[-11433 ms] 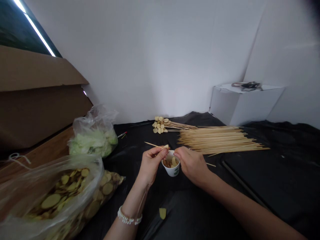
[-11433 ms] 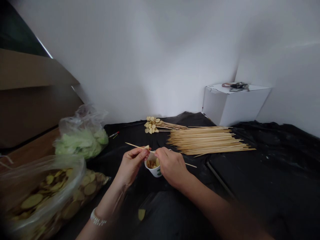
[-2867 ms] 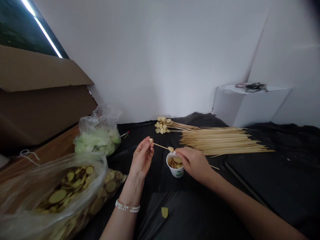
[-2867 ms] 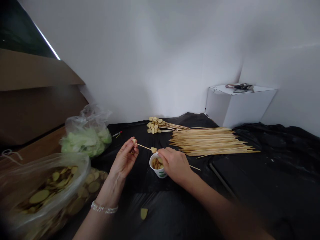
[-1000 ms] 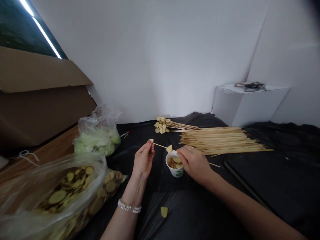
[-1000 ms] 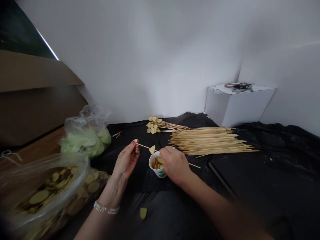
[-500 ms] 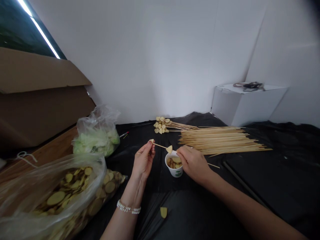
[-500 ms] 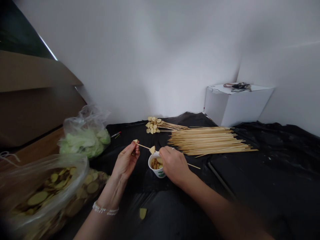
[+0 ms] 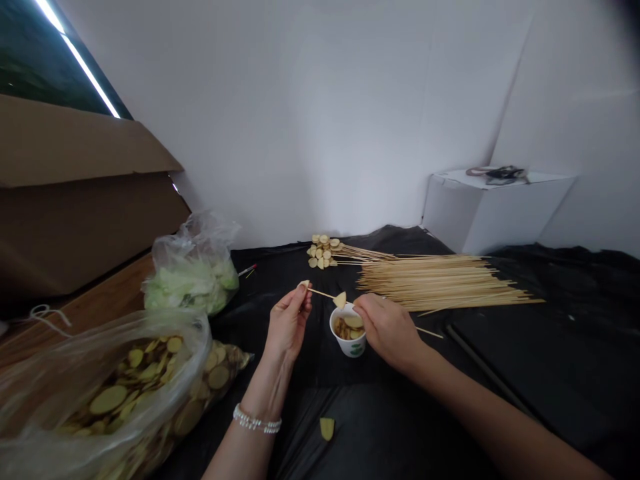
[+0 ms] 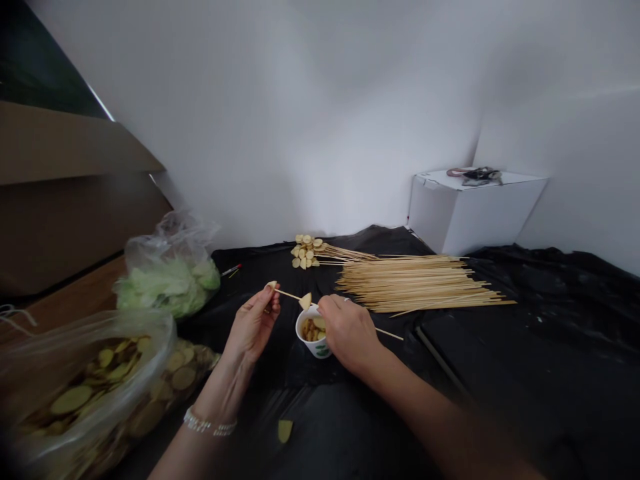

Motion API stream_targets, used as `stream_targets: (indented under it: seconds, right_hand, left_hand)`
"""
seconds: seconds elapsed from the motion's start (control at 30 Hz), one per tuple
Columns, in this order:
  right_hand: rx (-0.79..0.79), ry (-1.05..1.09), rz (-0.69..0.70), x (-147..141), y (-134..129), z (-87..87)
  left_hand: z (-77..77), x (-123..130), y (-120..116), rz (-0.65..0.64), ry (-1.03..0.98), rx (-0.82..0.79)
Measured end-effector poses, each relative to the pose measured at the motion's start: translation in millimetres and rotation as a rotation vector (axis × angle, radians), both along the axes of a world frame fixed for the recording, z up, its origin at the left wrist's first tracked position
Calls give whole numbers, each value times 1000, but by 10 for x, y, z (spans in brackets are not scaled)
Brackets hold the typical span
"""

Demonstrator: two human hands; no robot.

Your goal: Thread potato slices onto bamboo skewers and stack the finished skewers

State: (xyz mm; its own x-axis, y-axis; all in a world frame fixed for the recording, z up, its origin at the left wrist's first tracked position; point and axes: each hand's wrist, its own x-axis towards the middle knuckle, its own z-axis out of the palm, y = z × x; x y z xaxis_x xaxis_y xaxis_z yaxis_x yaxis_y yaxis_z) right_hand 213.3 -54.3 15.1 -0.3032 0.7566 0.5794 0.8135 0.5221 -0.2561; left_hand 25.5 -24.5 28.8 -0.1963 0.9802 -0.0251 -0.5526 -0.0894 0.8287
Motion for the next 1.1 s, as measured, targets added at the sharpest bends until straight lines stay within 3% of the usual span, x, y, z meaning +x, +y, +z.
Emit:
stream_targets:
  seconds: [0.17, 0.43, 0.7, 0.93, 1.1]
  right_hand:
    - [-81, -39, 1, -3, -10, 20]
    - [15, 3, -6, 10, 2, 7]
    - [-123, -45, 0, 3, -10, 43]
    - [-27, 7, 11, 8, -31, 55]
    - [-129, -14, -4, 4, -33, 90]
  left_hand:
    - [5, 6, -11, -2, 5, 1]
    - [-16, 41, -7, -13, 7, -9]
    - [-13, 38, -15, -32, 18, 12]
    - [-29, 97, -35, -36, 38, 3]
    - [-10, 119, -64, -76, 60, 4]
